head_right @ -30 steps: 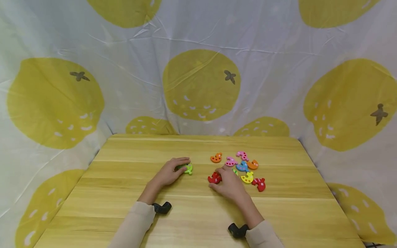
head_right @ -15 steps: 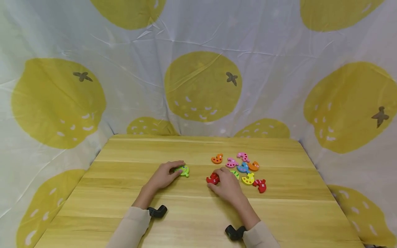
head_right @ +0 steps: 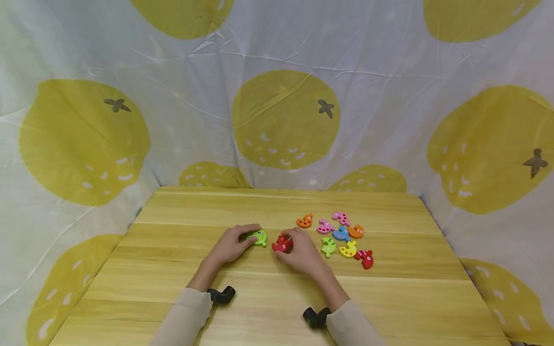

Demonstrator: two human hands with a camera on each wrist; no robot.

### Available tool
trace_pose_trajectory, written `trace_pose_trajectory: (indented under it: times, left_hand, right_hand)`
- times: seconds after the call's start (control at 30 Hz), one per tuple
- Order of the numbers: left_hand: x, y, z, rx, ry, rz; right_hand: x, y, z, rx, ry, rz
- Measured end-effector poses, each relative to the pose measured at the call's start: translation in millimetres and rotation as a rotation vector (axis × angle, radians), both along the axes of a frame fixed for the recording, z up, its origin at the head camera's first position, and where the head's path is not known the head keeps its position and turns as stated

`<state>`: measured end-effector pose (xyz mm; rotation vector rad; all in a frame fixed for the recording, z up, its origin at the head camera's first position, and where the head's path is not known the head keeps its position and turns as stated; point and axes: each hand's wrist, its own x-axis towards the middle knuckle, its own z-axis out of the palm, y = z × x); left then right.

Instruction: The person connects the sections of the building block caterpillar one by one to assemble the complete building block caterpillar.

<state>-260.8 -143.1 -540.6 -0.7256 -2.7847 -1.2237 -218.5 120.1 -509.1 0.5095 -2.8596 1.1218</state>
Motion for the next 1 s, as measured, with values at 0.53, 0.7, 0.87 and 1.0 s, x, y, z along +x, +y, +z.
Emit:
trace_pose_trajectory:
  times: [0.53,0.7,0.87,1.0]
  left_hand:
    - [1.1,0.8,3.8,0.005,-0.044,0.019]
    - [1.7,1.3,5.9,0.003,-0.036,0.012]
    - [0.4,2.0,5.7,-0.003,-0.035,0.01]
    - [0.4,1.4,5.5,-0.003,-0.036,0.013]
  right_hand:
    - [-8.9,-30.7,-11.5,-0.244,-0.122,-0.044]
    - [-11.4,-35.4,-16.9,-0.269,-0.117,-0.056]
    - [-12.1,-38.4,-17.7,-0.259,-0.1,-0.086]
    - [-11.6,-40.7,-15.4,-0.242,-0.103,-0.106]
